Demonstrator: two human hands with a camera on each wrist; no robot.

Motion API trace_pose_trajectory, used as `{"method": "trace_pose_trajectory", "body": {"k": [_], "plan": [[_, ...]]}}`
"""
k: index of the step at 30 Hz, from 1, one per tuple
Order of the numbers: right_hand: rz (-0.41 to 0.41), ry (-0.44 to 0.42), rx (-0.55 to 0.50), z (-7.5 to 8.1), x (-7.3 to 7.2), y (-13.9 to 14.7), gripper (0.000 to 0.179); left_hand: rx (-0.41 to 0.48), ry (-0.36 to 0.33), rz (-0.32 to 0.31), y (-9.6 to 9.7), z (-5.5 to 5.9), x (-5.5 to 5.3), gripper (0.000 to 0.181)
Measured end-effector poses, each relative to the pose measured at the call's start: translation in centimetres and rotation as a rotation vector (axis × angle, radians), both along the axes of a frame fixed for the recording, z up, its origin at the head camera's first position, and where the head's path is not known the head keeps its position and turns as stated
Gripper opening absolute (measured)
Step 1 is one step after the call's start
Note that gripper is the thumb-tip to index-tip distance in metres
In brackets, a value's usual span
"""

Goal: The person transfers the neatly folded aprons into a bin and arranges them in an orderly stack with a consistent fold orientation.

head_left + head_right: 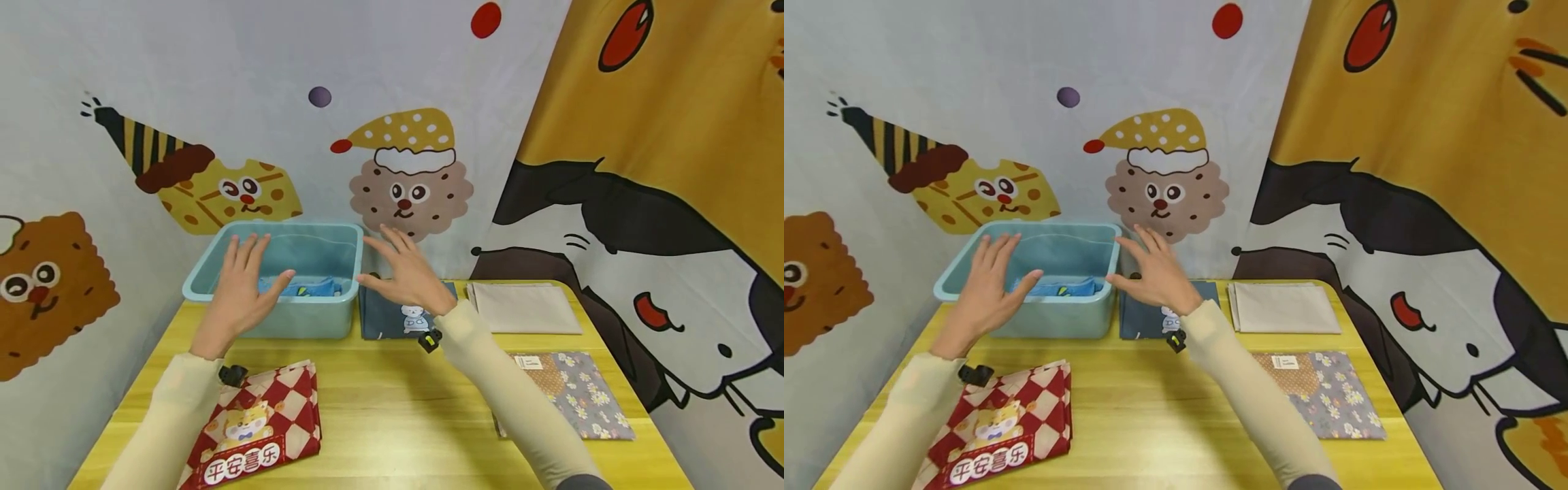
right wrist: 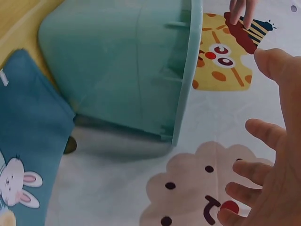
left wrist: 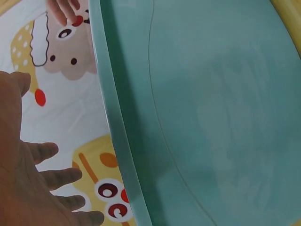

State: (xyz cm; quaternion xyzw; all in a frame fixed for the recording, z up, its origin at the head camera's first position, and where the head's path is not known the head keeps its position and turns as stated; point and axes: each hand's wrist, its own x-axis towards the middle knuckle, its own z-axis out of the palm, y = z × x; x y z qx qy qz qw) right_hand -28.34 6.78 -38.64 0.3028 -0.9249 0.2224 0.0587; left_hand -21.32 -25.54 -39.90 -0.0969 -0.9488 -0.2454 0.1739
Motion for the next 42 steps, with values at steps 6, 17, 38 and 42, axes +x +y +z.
{"method": "trace_pose_trajectory", "body": {"k": [6,17,38,42], "plan": [[-0.024,0.033,0.029,-0.3,0.4,1.8,0.078,-0.056,-0.014,-0.002,1.4,-0.3,0.5,0.089],[-0.069,0.039,0.067,-1.0,0.4,4.6,0.081,-0.102,0.020,-0.019,3.7,-0.9,0.6,0.090],[-0.178,0.052,0.082,-2.2,1.1,8.8,0.085,-0.155,0.041,-0.080,8.5,-1.8,0.5,0.090],[-0.196,0.043,0.065,-2.5,1.3,9.6,0.084,-0.163,0.048,-0.098,9.6,-1.9,0.3,0.091]]}}
